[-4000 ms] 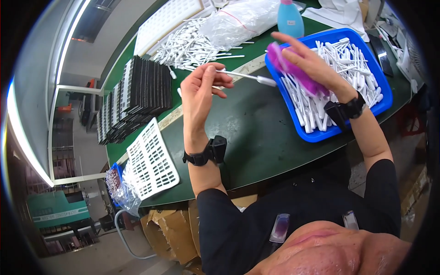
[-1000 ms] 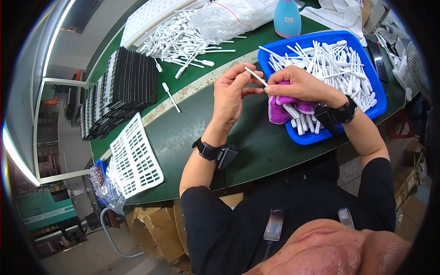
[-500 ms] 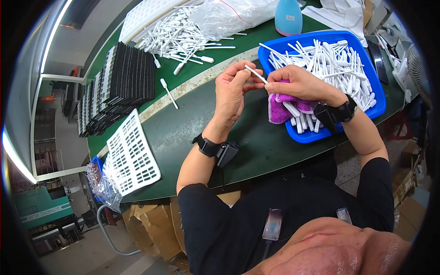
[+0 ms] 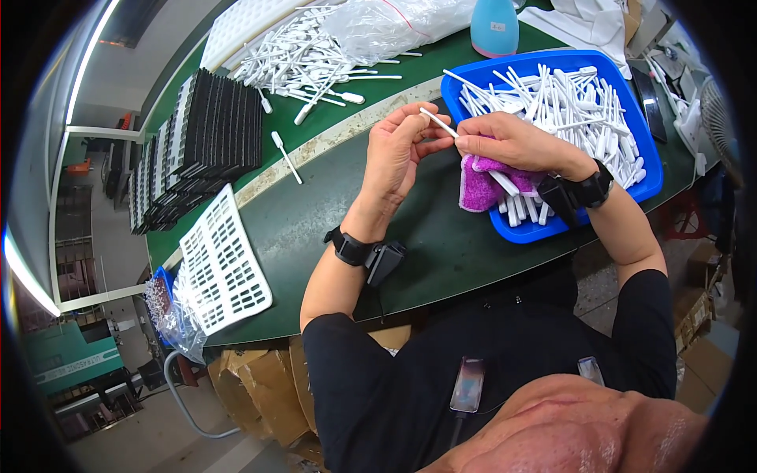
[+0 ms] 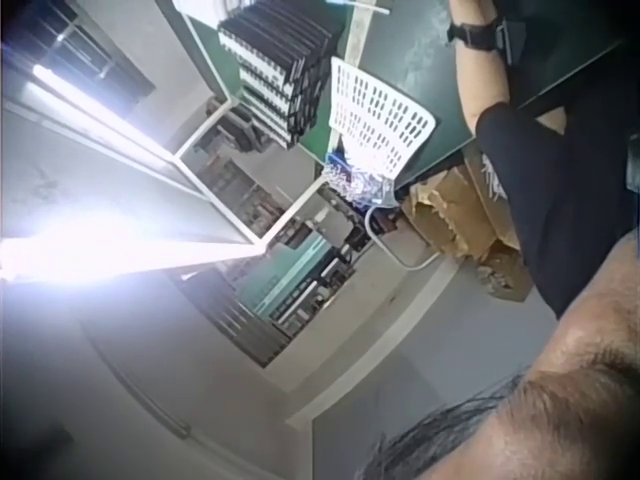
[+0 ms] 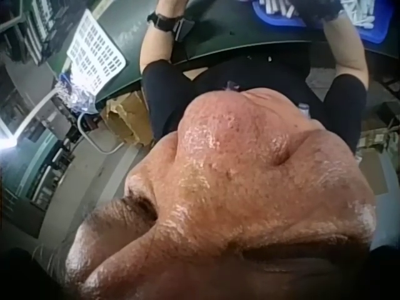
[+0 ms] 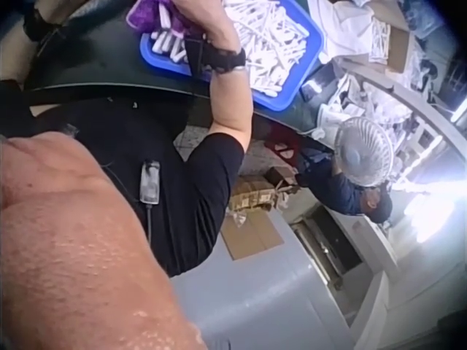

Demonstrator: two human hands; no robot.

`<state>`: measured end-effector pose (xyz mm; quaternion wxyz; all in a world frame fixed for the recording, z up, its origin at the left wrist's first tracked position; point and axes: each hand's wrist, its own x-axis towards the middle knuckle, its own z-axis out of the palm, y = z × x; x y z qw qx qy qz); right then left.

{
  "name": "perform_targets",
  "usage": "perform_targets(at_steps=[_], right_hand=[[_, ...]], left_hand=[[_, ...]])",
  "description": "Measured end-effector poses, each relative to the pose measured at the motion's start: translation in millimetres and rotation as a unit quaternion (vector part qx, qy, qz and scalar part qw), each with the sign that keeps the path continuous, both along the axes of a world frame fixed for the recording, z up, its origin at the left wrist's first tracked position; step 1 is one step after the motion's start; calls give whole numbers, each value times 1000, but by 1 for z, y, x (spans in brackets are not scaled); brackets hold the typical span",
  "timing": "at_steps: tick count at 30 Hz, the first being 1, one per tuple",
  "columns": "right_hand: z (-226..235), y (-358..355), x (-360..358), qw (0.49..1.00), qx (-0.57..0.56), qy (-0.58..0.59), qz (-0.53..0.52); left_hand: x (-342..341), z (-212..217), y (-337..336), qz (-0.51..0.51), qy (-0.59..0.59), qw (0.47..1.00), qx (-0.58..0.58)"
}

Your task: The person picks up white plastic parts from a pile, wipes each one with a purple cloth, and places them into a blue tray.

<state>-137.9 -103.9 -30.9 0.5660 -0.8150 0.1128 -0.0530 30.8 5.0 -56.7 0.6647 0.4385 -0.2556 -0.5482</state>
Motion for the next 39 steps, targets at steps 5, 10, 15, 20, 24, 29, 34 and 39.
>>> perform_targets(at_steps=[5, 10, 15, 20, 24, 29, 34, 39], right_hand=[[-3, -1, 2, 1000, -16, 12, 7], [-1, -1, 0, 999, -31, 33, 8], [-3, -1, 1, 998, -59, 29, 9], [-5, -1, 2, 997, -72, 24, 11], [-9, -2, 1, 997, -66, 24, 11], [-6, -2, 1, 997, -77, 8, -12], [-5, -2, 1, 997, -71, 18, -1], [-6, -2, 1, 996, -83, 16, 7]], left_hand=[[4, -2, 0, -16, 39, 999, 17], [0, -3, 0, -10, 29, 999, 20], [-1, -6, 0, 6, 17, 1000, 20], [-1, -7, 0, 4, 19, 1000, 21], [-1, -8, -2, 3, 20, 1000, 17], [1, -4, -4, -21, 39, 999, 26], [4, -6, -3, -37, 48, 998, 19], [4, -7, -3, -36, 29, 999, 14]])
